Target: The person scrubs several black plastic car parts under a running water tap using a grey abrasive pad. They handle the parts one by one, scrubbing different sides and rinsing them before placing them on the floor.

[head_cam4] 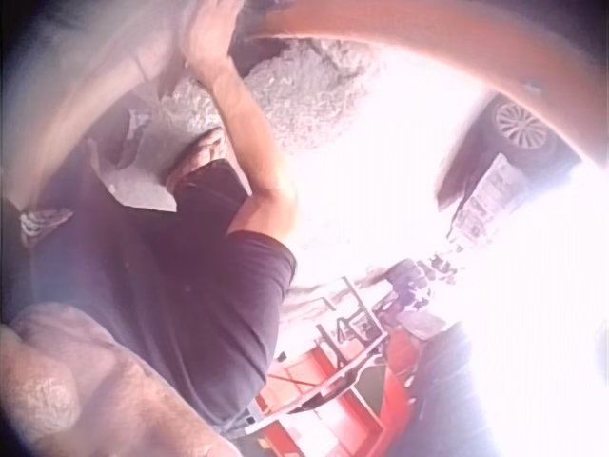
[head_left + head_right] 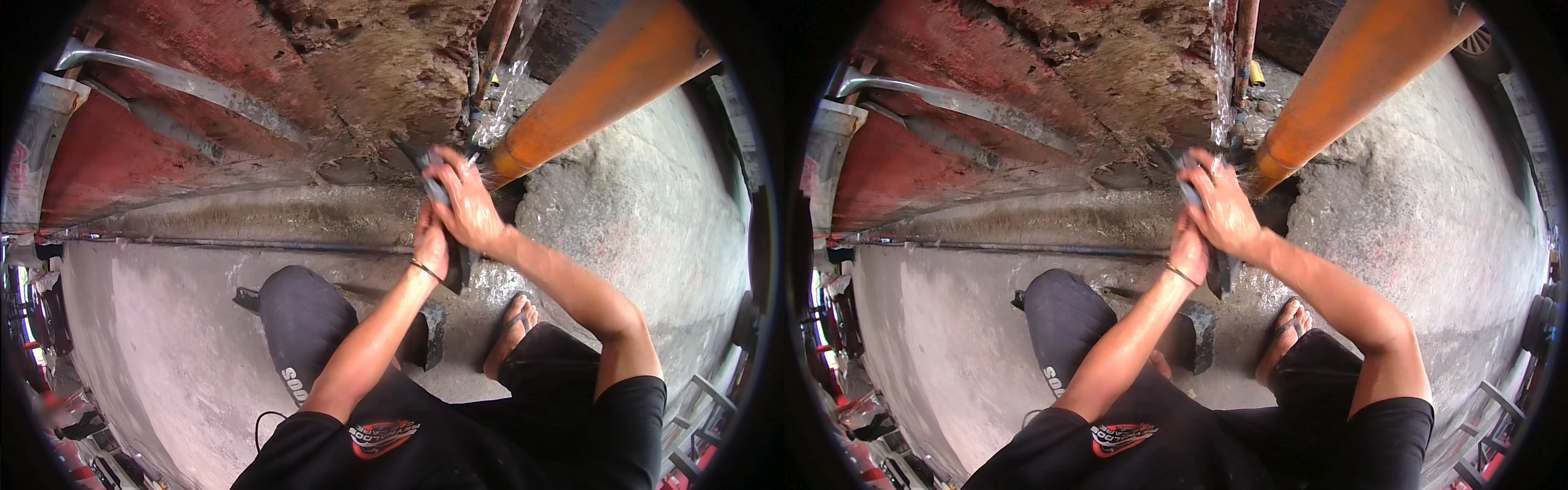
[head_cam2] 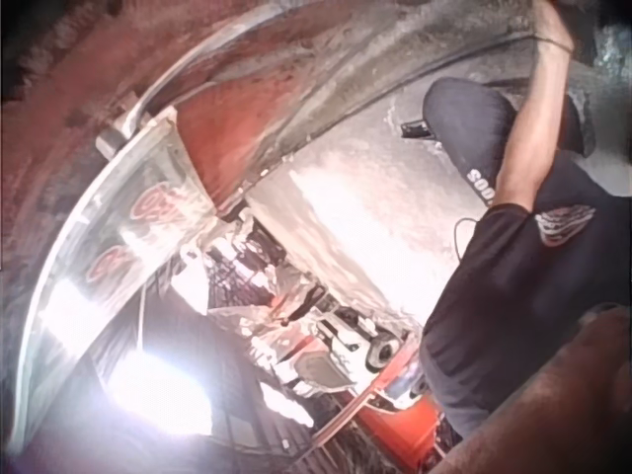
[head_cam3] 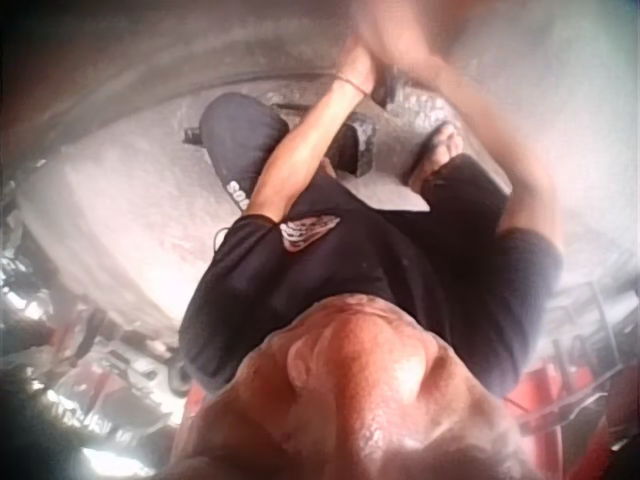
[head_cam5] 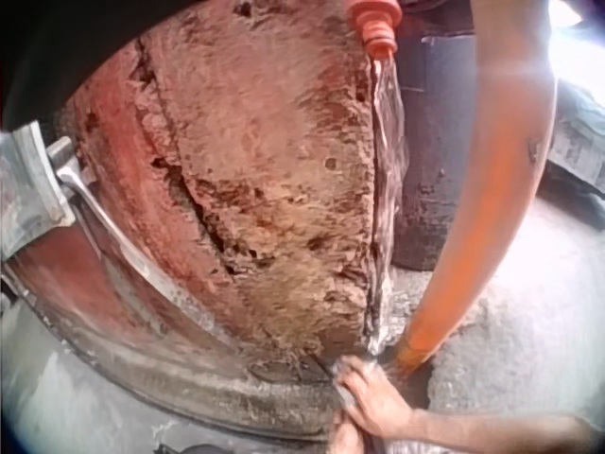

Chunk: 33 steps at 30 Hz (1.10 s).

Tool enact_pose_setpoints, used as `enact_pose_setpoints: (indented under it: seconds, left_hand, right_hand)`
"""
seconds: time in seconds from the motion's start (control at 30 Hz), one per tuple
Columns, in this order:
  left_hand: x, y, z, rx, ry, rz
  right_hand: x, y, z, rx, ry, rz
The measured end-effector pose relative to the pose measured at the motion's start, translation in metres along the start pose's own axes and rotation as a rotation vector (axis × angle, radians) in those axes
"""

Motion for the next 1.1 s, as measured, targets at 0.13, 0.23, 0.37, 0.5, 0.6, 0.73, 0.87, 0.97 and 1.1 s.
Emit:
enact_pose_setpoints:
  seconds: [0.13,0.23,0.37,0.5,0.6,0.73,0.87,0.97,1.1]
  left_hand:
    - [-0.009,-0.005,0.012,0.054,-0.027,-0.047]
    - [-0.017,0.018,0.015,-0.003,0.203,-0.202]
    - [-0.027,0.007,0.029,0.024,0.337,-0.175]
    - [-0.031,-0.047,0.022,-0.048,0.280,-0.263]
    - [-0.018,-0.051,-0.018,0.022,0.263,-0.179]
    - [-0.044,-0.045,-0.016,0.240,0.361,-0.232]
    - [-0.057,-0.019,0.013,0.486,0.442,-0.234]
    - [-0.046,0.017,0.029,0.494,0.425,-0.370]
    - [-0.026,0.025,0.025,0.363,0.507,-0.432]
  right_hand:
    - [-0.034,0.006,-0.021,-0.079,0.016,-0.130]
    - [-0.012,-0.007,-0.033,-0.103,-0.026,-0.120]
    - [0.022,-0.013,-0.019,-0.191,-0.090,-0.156]
    - [0.001,0.041,-0.022,-0.401,-0.277,-0.462]
    - [-0.024,0.039,-0.008,-0.181,-0.221,-0.165]
    - [-0.018,0.007,0.004,-0.106,-0.220,0.024]
    - [0.004,0.031,0.003,-0.186,-0.381,0.050]
    - [0.001,0.027,-0.002,-0.282,-0.466,-0.006]
    - [-0.012,0.025,-0.026,-0.338,-0.509,-0.039]
Point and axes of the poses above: each hand's wrist, its own x-axis away from the middle knuckle, its own z-axis out of the back of the hand, y = z × x, the point moved 3 cm from there along -x, towards the middle knuckle, and after that the axes turned 11 degrees about y, right-handed, at the moved point
